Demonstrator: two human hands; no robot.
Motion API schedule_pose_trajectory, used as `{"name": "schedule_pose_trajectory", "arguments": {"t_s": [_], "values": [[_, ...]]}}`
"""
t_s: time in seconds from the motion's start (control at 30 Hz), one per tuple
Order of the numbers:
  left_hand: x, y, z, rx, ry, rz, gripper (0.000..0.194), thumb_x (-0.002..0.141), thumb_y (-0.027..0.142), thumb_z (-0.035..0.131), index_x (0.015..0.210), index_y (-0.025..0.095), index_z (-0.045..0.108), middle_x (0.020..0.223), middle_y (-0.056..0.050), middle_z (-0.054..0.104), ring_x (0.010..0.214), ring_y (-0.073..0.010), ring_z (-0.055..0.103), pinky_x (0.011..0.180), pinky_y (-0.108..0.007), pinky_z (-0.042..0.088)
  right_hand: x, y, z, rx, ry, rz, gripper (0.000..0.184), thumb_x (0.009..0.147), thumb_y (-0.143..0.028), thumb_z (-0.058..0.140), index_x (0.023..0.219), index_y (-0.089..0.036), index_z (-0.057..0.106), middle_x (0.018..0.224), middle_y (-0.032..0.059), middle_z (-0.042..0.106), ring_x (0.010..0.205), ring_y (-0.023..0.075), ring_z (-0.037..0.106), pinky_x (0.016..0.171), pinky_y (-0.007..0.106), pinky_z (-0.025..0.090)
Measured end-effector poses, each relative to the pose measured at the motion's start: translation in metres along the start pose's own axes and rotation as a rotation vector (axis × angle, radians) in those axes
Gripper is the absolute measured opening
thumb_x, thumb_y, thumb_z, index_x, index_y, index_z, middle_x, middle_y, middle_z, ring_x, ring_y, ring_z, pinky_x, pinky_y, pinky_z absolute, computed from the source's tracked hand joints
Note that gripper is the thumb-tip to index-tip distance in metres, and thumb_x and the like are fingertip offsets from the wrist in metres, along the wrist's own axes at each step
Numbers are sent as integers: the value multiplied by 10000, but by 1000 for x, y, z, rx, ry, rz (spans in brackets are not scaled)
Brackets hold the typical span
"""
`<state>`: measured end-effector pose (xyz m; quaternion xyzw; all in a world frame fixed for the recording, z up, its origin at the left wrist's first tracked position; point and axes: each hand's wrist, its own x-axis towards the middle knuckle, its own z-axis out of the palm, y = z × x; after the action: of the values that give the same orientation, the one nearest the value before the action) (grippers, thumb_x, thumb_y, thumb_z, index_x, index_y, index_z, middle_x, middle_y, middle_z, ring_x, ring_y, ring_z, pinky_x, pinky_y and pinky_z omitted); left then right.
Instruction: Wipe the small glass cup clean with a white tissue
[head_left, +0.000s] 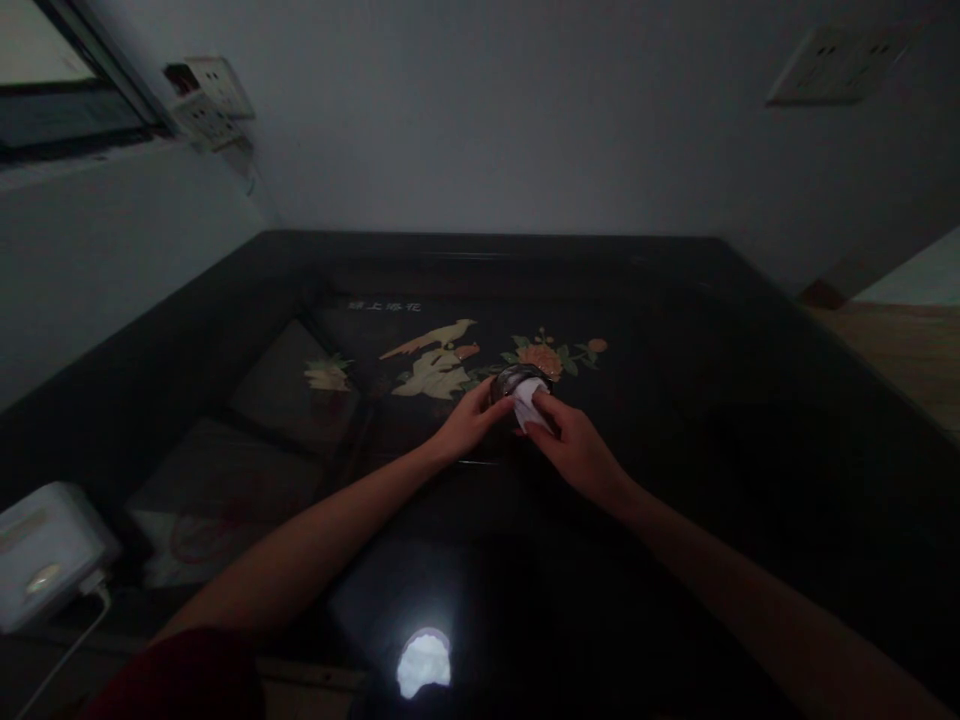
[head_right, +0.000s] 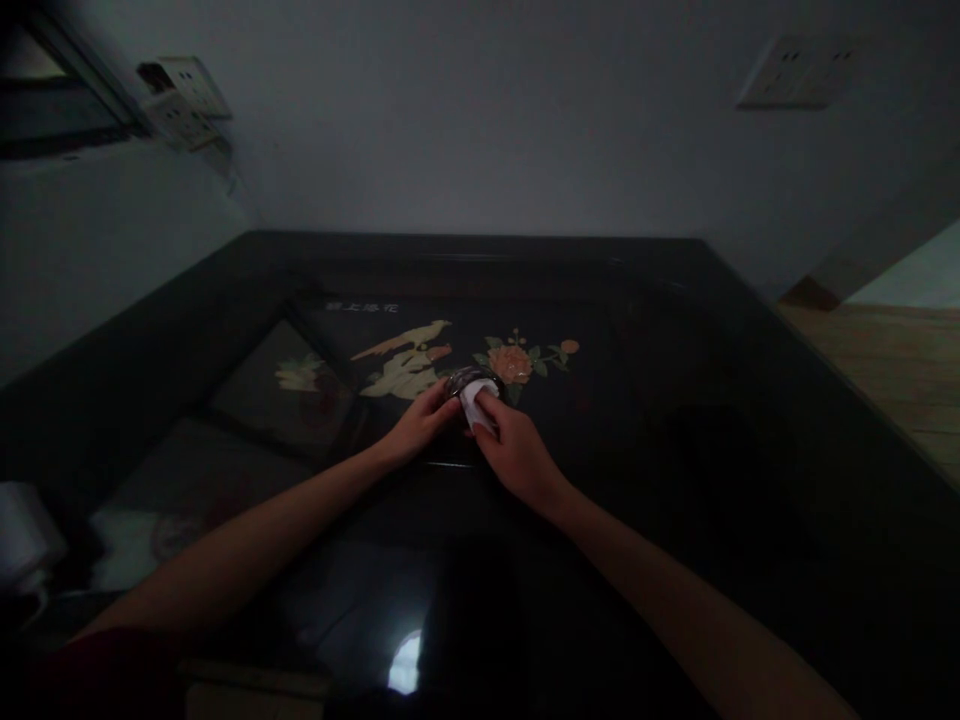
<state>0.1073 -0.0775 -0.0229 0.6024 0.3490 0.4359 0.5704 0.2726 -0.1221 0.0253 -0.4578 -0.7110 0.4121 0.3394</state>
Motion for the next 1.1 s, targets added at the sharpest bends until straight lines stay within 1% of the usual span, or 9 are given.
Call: {"name": "schedule_pose_trajectory", "arguments": {"t_s": [0.13, 0.27, 0.37, 0.57, 0.7, 0.77, 0.83, 0.93, 1.1], "values": [[0, 0, 0, -52, -3, -17, 593, 727, 570, 633, 1124, 137, 559, 1095, -97, 634, 1006, -237, 573, 914, -342, 424, 3, 3, -4, -26, 58, 13, 222, 818, -163, 476, 1012, -149, 584, 877, 67, 664, 775, 209, 659, 701, 317, 534], [-3, -2, 0, -66, -15, -40, 579, 750, 559, 616, 1154, 147, 563, 1088, -95, 640, 1006, -237, 578, 900, -336, 431, 4, 2, -5, 60, 56, 48, 268, 815, -182, 471, 1054, -148, 585, 962, 77, 660, 716, 187, 667, 652, 299, 546], [-4, -4, -1, -69, -21, -32, 560, 764, 549, 605, 1161, 155, 566, 1098, -88, 639, 1019, -233, 573, 904, -332, 426, 3, -1, -4, 71, 45, 54, 262, 825, -190, 474, 1062, -157, 582, 961, 65, 665, 681, 172, 671, 633, 287, 539], [-3, -3, -2, -20, -25, -18, 559, 765, 561, 598, 1143, 150, 579, 1122, -87, 635, 1031, -226, 558, 916, -321, 413, 0, -2, -1, -32, -13, 8, 172, 850, -187, 463, 939, -138, 602, 744, 22, 651, 596, 160, 652, 554, 245, 483], [-2, -4, -2, 2, -9, -28, 573, 763, 581, 586, 1123, 135, 586, 1066, -87, 650, 974, -222, 573, 876, -322, 431, 0, -3, -5, -167, -45, -23, 199, 862, -166, 450, 918, -137, 639, 682, 14, 660, 561, 154, 641, 535, 229, 455], [-2, -5, -2, -4, -4, -24, 571, 764, 581, 585, 1122, 135, 586, 1060, -85, 652, 974, -223, 575, 877, -324, 433, 1, -5, -8, -267, -70, -50, 240, 854, -130, 453, 973, -147, 661, 756, 37, 704, 627, 169, 667, 589, 241, 472], [-2, -6, -2, -17, -11, -14, 570, 771, 578, 579, 1128, 133, 580, 1070, -88, 648, 993, -227, 576, 898, -332, 427, 1, -7, -11, -391, -89, -86, 300, 842, -89, 455, 1042, -166, 664, 916, 69, 732, 784, 198, 690, 704, 274, 493], [-2, -5, -2, 6, -18, 0, 569, 768, 579, 581, 1120, 131, 582, 1084, -97, 647, 1013, -237, 573, 913, -340, 424, 0, -7, -10, -619, -95, -117, 355, 842, -72, 450, 1113, -192, 646, 1103, 93, 697, 968, 231, 662, 842, 334, 490], [-2, -1, 0, 11, -7, 6, 560, 754, 582, 595, 1094, 137, 590, 1082, -96, 649, 1007, -241, 573, 907, -336, 425, -5, -5, -3, -919, -43, -202, 363, 885, -70, 395, 1188, -123, 588, 1180, 146, 649, 1057, 242, 618, 879, 356, 504]]}}
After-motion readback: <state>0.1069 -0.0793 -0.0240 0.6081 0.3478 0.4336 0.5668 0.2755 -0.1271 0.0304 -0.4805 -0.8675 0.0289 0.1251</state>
